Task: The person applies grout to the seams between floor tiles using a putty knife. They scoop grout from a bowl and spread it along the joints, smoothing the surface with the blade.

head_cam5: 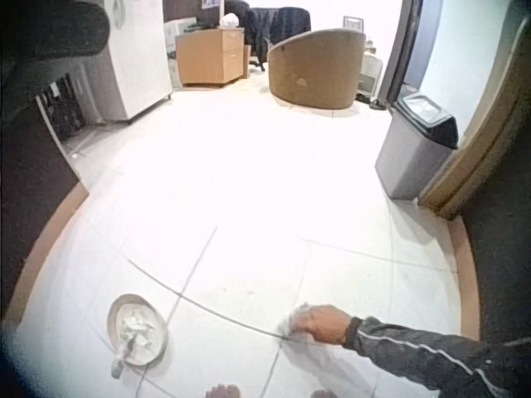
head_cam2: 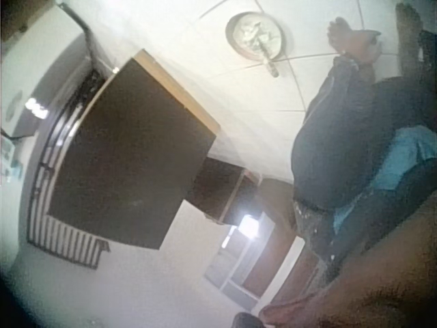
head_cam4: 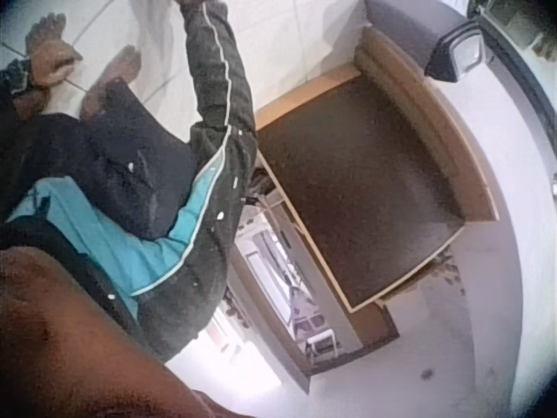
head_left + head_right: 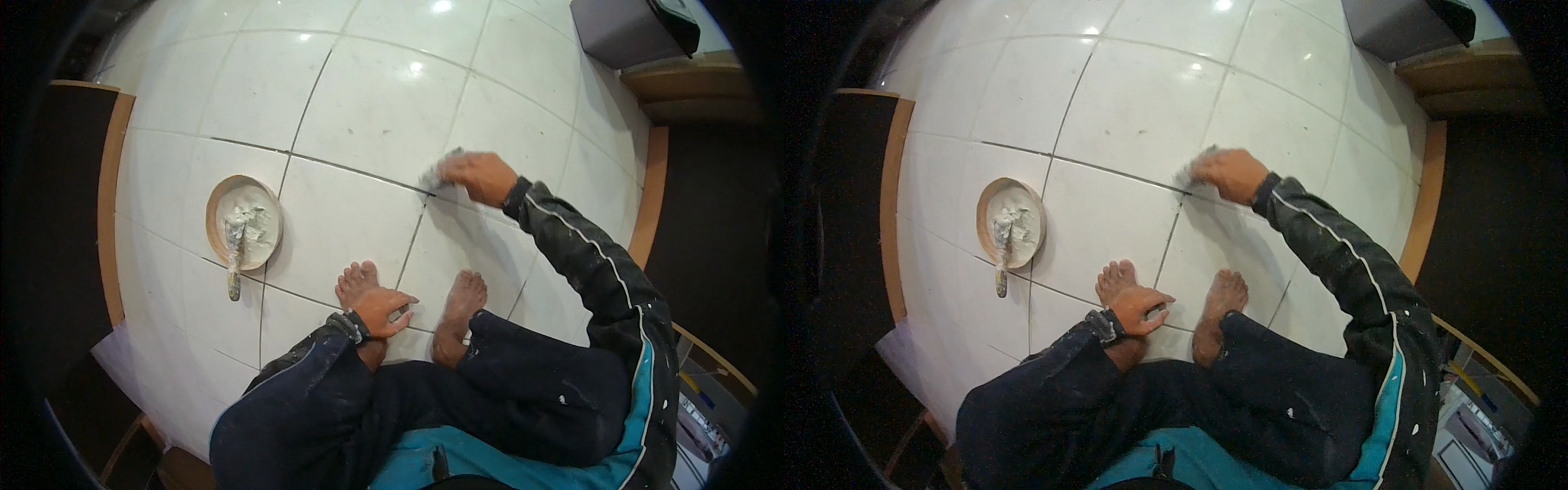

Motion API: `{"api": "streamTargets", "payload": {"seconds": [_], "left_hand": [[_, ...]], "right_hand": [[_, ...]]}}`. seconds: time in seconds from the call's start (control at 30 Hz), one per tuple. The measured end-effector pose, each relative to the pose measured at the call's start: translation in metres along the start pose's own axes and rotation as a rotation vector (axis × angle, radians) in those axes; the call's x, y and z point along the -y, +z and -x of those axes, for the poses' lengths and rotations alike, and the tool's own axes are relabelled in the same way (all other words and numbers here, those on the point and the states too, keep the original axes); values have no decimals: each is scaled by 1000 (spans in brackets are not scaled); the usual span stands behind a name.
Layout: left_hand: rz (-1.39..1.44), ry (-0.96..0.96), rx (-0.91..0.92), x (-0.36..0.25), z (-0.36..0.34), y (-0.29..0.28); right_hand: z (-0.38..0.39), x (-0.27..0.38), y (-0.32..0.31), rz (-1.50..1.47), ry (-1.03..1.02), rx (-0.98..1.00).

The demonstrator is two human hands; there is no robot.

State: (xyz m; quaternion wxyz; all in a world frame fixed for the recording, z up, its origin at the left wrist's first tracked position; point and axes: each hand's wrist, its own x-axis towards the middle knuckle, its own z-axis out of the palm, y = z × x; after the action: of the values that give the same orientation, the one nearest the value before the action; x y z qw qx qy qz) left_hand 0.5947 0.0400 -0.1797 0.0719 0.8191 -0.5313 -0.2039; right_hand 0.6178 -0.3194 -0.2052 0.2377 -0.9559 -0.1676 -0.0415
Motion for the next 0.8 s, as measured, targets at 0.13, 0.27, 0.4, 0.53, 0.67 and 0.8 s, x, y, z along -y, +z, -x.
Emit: {"api": "streamTargets", "payload": {"seconds": [0.13,0.27,0.4,0.53,0.67,0.8], "left_hand": [[424,26,154,18,-6,32],[412,-7,143,25,0,39],[427,-22,105,20,-3,28],[463,-5,57,22,1,31],[496,-2,36,24,3,42],[305,22,26,19,-3,28]], "right_hand": [[-26,-18,-18,221,370,127],[-17,-2,14,123,285,76],[14,51,46,166,90,78],[15,73,28,32,135,247],[13,56,39,118,30,-55],[20,28,52,105,27,46]]}}
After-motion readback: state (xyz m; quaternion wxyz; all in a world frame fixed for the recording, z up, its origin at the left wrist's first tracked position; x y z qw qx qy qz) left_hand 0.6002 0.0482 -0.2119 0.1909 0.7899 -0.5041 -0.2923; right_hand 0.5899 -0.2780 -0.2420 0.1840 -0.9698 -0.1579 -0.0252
